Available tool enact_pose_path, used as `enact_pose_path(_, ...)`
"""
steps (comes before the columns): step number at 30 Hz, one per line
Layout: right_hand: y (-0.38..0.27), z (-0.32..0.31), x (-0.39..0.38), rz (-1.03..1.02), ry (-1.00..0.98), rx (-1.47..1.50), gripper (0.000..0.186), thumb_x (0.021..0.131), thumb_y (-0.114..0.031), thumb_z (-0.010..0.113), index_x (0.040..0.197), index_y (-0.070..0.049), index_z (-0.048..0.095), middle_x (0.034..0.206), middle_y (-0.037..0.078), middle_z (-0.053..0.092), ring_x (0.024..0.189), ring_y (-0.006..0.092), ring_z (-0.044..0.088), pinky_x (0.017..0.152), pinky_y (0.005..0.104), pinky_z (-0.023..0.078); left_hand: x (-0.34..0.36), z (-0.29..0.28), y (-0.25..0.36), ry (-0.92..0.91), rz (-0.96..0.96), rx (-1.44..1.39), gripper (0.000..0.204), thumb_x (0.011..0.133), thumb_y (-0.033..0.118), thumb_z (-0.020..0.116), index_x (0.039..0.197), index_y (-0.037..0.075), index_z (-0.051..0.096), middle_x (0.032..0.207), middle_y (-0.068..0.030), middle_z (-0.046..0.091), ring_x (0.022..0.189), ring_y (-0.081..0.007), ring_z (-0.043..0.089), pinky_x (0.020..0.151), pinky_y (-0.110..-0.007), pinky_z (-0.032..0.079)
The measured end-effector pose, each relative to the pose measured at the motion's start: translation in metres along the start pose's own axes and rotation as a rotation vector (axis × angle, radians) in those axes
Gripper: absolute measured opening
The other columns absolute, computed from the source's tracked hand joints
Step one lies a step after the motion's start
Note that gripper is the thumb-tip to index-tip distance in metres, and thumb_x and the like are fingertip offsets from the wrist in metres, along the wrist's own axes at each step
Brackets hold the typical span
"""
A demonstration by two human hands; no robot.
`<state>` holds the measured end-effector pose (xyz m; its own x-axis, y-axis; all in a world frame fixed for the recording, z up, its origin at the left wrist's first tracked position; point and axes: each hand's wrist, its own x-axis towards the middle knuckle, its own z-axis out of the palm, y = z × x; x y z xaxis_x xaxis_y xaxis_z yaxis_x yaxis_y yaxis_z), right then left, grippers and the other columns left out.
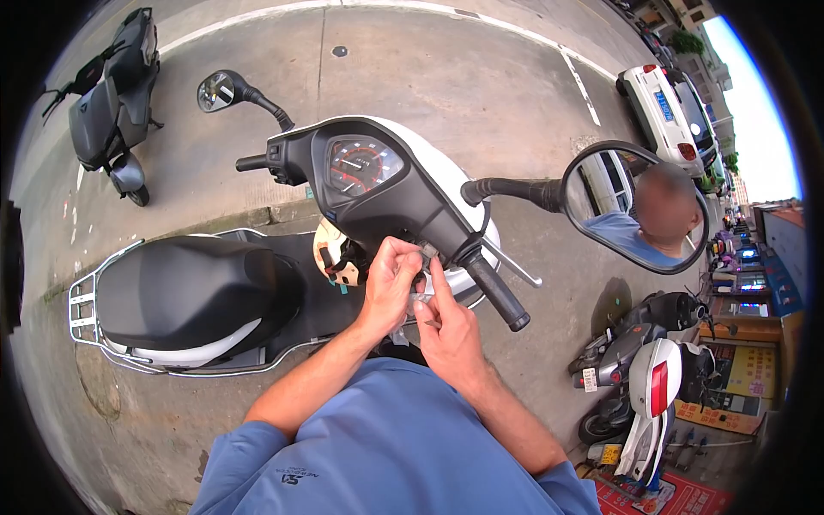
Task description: The person is repairing the scooter front panel using a screwdriver.
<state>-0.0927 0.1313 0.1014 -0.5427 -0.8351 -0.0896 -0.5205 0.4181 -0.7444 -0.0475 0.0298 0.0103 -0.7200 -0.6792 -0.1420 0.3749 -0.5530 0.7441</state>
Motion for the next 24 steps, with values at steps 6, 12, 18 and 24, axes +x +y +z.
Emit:
enact_pose_path(6, -0.001, 0.001, 0.000, 0.041, 0.041, 0.057, 0.060, 0.092, 0.000, 0.056, 0.148, 0.003, 0.034, 0.062, 0.002, 0.039, 0.058, 0.0080, 0.039, 0.056, 0.0255, 0.036, 0.004, 0.004, 0.003, 0.008, 0.005, 0.050, 0.015, 0.099, 0.015, 0.058, 0.101, 0.002, 0.051, 0.081, -0.0034, 0.058, 0.065, -0.0066, 0.051, 0.056, -0.022, 0.045)
enact_pose_path(12, 0.006, -0.007, -0.010, 0.037, 0.058, 0.104, 0.049, 0.093, -0.003, 0.056, 0.140, 0.004, 0.044, 0.062, 0.007, 0.047, 0.055, 0.0120, 0.046, 0.054, 0.0292, 0.041, 0.008, 0.011, 0.004, 0.082, -0.022, -0.058, 0.018, 0.098, 0.017, 0.062, 0.101, 0.003, 0.051, 0.077, -0.0029, 0.060, 0.062, -0.0063, 0.053, 0.053, -0.022, 0.043)
enact_pose_path(18, 0.022, -0.016, -0.028, 0.199, 0.071, 0.276, 0.027, 0.096, -0.006, 0.055, 0.122, 0.000, 0.059, 0.063, 0.007, 0.049, 0.057, 0.0091, 0.045, 0.052, 0.0288, 0.040, 0.010, 0.014, 0.018, 0.141, -0.096, 0.176, 0.031, 0.095, 0.029, 0.066, 0.101, 0.004, 0.048, 0.070, -0.0020, 0.059, 0.055, -0.0052, 0.052, 0.041, -0.020, 0.036)
enact_pose_path(24, 0.056, -0.015, -0.045, 0.221, 0.102, 0.276, 0.024, 0.099, -0.011, 0.050, 0.119, -0.001, 0.061, 0.063, -0.003, 0.045, 0.056, 0.0043, 0.039, 0.050, 0.0251, 0.033, 0.007, 0.024, 0.030, 0.161, -0.191, 0.203, 0.027, 0.098, 0.028, 0.063, 0.097, 0.005, 0.048, 0.079, -0.0046, 0.060, 0.065, -0.0087, 0.053, 0.059, -0.024, 0.045)
